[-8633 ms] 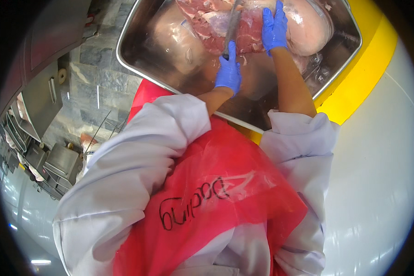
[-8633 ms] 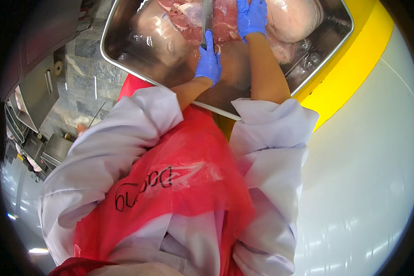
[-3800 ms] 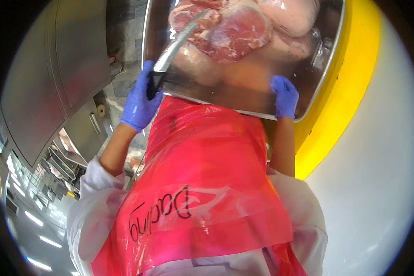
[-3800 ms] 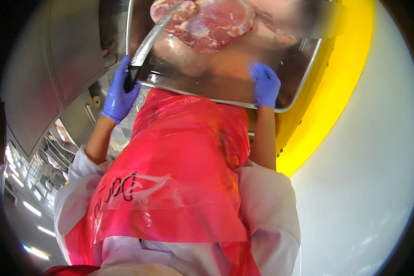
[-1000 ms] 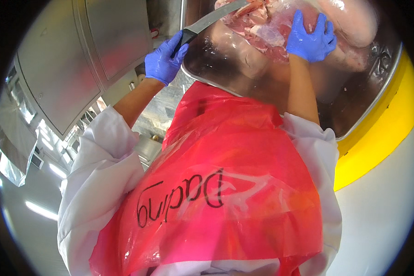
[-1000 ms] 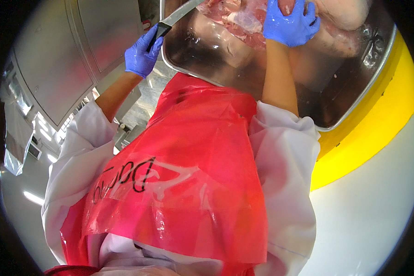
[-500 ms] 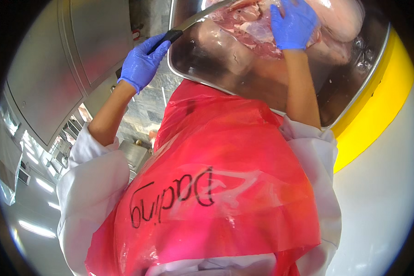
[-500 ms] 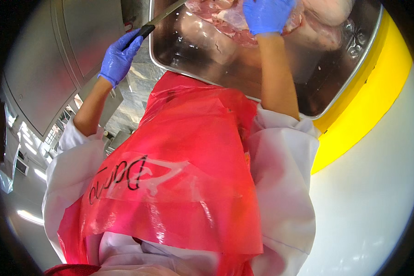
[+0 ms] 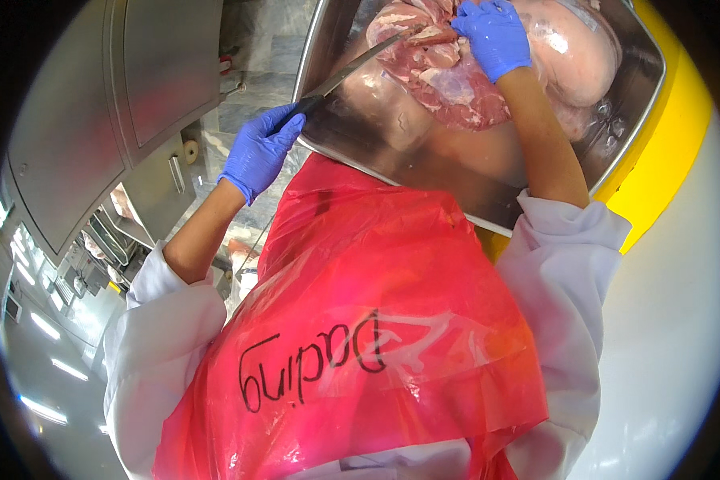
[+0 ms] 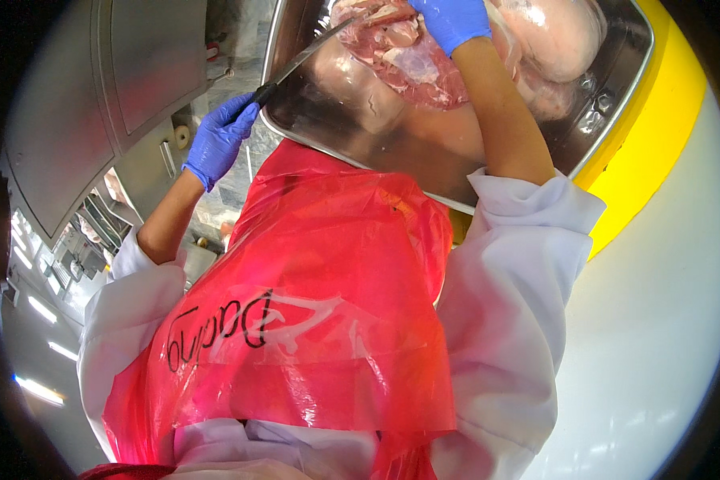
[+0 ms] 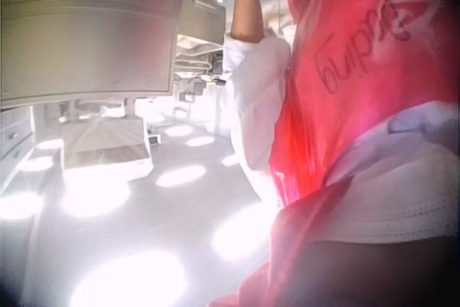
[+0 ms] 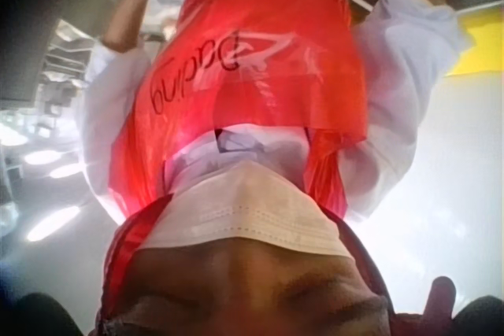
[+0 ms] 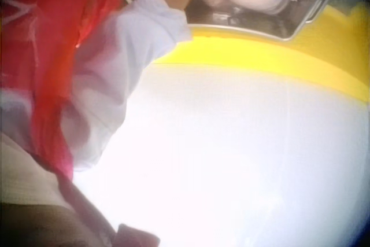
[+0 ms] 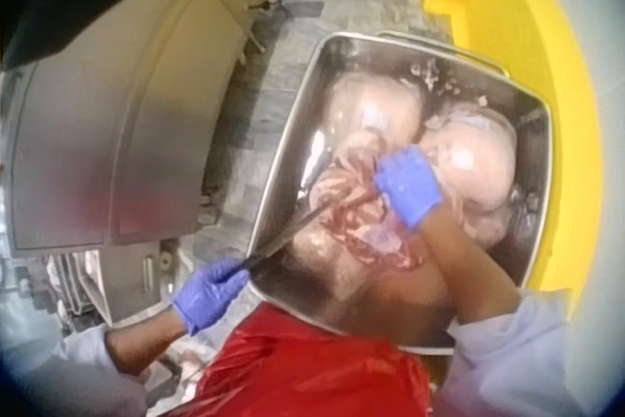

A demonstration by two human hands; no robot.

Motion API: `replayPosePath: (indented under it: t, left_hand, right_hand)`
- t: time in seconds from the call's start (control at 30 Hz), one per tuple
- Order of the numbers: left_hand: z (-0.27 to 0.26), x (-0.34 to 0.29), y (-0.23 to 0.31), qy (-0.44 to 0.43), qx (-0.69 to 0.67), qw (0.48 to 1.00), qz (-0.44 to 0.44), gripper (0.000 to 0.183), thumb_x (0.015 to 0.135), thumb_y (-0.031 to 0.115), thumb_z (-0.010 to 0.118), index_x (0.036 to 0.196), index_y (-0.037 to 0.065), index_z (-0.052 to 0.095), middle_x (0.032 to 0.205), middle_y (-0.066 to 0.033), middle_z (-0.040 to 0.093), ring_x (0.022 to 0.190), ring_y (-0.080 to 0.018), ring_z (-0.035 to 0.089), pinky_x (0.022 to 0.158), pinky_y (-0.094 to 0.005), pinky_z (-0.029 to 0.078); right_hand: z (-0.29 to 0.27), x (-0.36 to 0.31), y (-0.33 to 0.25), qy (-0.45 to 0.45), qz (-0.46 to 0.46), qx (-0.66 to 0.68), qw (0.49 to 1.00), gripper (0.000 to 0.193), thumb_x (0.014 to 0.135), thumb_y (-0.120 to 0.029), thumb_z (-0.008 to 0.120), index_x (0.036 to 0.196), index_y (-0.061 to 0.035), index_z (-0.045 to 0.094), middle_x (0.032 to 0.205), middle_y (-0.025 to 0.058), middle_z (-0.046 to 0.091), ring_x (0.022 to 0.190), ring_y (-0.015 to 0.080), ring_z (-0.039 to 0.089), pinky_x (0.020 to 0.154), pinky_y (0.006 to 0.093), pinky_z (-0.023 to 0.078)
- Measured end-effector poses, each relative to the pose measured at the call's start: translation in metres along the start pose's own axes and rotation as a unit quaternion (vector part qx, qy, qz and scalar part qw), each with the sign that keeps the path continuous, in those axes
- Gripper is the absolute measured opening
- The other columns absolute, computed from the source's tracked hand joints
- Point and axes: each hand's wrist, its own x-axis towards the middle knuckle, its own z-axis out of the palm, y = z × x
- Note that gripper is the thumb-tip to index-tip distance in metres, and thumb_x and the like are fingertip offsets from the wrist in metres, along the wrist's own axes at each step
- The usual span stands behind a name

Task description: The person trims fat and connective tissue from large cuts of raw meat using a knife. They repeatedly cut, lift, and reposition the meat in a metal tray, then transfer trimmed pieces to a second tray. The work occurs in a commercial kitchen with stainless steel surfaces and yellow equipment.

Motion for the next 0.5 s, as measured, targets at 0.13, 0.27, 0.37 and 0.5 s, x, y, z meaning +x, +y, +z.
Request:
replayPosePath:
  t: [0.13, 0.27, 0.37, 0.5]
  left_hand:
    - [0.003, 0.003, -0.003, 0.005, -0.011, 1.0, 0.009, 0.048, 0.099, 0.031, 0.064, 0.131, -0.004, 0.059, 0.106, -0.0111, 0.071, 0.089, -0.0118, 0.059, 0.085, -0.0276, 0.049]
    - [0.006, 0.002, -0.002, 0.013, 0.006, 1.0, 0.027, 0.05, 0.099, 0.033, 0.064, 0.132, -0.004, 0.059, 0.109, -0.0145, 0.071, 0.093, -0.015, 0.063, 0.087, -0.0296, 0.05]
    - [0.008, 0.0, -0.004, 0.037, 0.067, 0.996, 0.044, 0.052, 0.097, 0.036, 0.065, 0.132, -0.001, 0.059, 0.111, -0.0196, 0.071, 0.096, -0.023, 0.068, 0.087, -0.0331, 0.052]
    - [0.004, -0.001, 0.0, 0.098, 0.213, 0.963, 0.133, 0.05, 0.094, 0.04, 0.067, 0.133, 0.009, 0.061, 0.11, -0.0227, 0.069, 0.096, -0.0366, 0.07, 0.083, -0.0389, 0.055]
  right_hand:
    - [0.023, 0.002, 0.009, 0.084, -0.075, 0.027, 0.993, 0.012, 0.08, -0.014, 0.058, 0.073, -0.0139, 0.068, 0.081, 0.006, 0.064, 0.086, 0.0243, 0.063, 0.086, 0.0398, 0.047]
    - [0.034, 0.007, 0.015, 0.013, -0.109, 0.001, 0.994, 0.012, 0.08, -0.011, 0.056, 0.08, -0.011, 0.068, 0.085, 0.0077, 0.066, 0.089, 0.0265, 0.064, 0.096, 0.042, 0.046]
    - [0.03, 0.018, 0.016, 0.049, -0.143, -0.042, 0.988, 0.015, 0.081, -0.011, 0.055, 0.088, -0.0083, 0.068, 0.093, 0.0111, 0.067, 0.097, 0.0301, 0.063, 0.104, 0.0436, 0.043]
    - [0.047, 0.017, 0.017, 0.166, -0.082, -0.015, 0.983, 0.022, 0.083, -0.013, 0.056, 0.1, -0.0059, 0.068, 0.102, 0.0148, 0.067, 0.106, 0.0342, 0.061, 0.108, 0.0434, 0.041]
